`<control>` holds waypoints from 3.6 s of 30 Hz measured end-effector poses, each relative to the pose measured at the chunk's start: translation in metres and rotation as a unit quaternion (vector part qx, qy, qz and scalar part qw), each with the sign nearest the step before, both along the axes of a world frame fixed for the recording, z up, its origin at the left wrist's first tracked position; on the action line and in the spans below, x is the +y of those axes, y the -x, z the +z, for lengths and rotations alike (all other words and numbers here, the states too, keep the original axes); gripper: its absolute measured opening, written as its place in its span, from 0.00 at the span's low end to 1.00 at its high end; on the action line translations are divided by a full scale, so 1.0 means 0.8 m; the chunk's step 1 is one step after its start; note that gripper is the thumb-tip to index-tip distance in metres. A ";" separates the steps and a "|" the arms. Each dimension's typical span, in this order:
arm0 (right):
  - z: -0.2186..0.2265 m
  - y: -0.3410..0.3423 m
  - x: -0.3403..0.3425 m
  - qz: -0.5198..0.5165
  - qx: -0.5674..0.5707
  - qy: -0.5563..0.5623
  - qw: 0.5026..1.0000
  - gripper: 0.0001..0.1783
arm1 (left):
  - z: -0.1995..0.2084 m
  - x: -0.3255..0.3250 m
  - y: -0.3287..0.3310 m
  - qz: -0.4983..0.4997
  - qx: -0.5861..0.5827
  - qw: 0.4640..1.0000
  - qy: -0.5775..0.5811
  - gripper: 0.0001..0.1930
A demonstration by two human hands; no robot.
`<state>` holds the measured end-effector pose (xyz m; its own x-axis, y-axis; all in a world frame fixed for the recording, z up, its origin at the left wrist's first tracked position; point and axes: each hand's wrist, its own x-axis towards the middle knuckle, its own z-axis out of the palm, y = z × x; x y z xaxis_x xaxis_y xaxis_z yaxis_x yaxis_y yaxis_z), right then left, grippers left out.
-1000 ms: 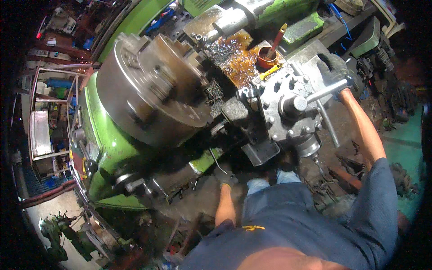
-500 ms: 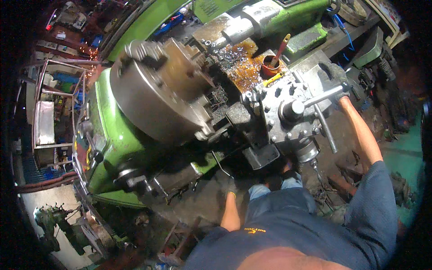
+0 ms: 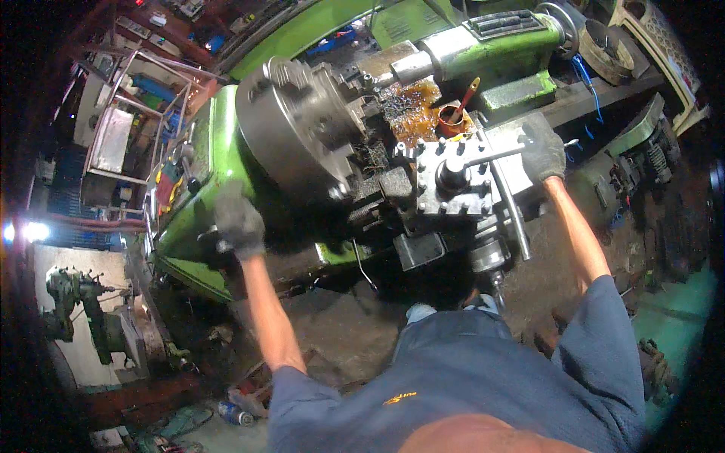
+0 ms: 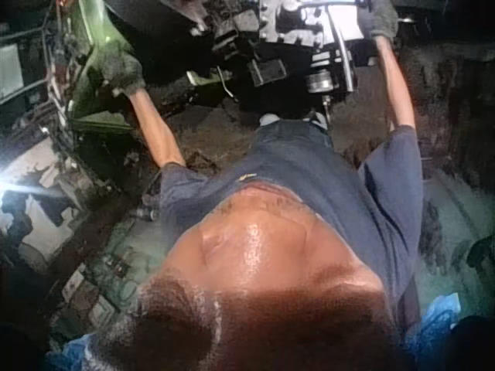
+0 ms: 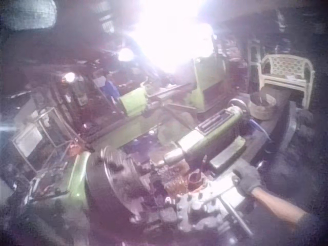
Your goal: The person operates a green metal lathe in a workshop, machining a cylindrical metal workpiece. They use a brush to apply cutting fluid to the workpiece and tool, and manipulate the lathe's handwheels to control the cutting process. The person also uses a caliper to measure the workpiece and a compressed air nozzle to clear metal shavings.
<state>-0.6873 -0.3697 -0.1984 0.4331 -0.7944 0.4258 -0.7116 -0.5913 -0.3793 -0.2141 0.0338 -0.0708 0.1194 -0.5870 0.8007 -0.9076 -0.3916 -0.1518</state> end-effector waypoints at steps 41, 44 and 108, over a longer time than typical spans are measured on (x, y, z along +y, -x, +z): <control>0.058 -0.058 -0.025 0.171 -0.052 -0.023 0.984 0.15 | 0.026 -0.073 -0.157 0.273 -0.043 0.946 -0.168 0.09; 0.115 -0.141 -0.018 0.249 0.030 -0.131 0.959 0.20 | 0.024 -0.089 -0.145 0.306 -0.012 0.934 -0.182 0.09; 0.092 -0.464 -0.114 0.515 0.114 -0.083 0.845 0.18 | 0.019 -0.066 -0.155 0.285 -0.075 0.945 -0.143 0.11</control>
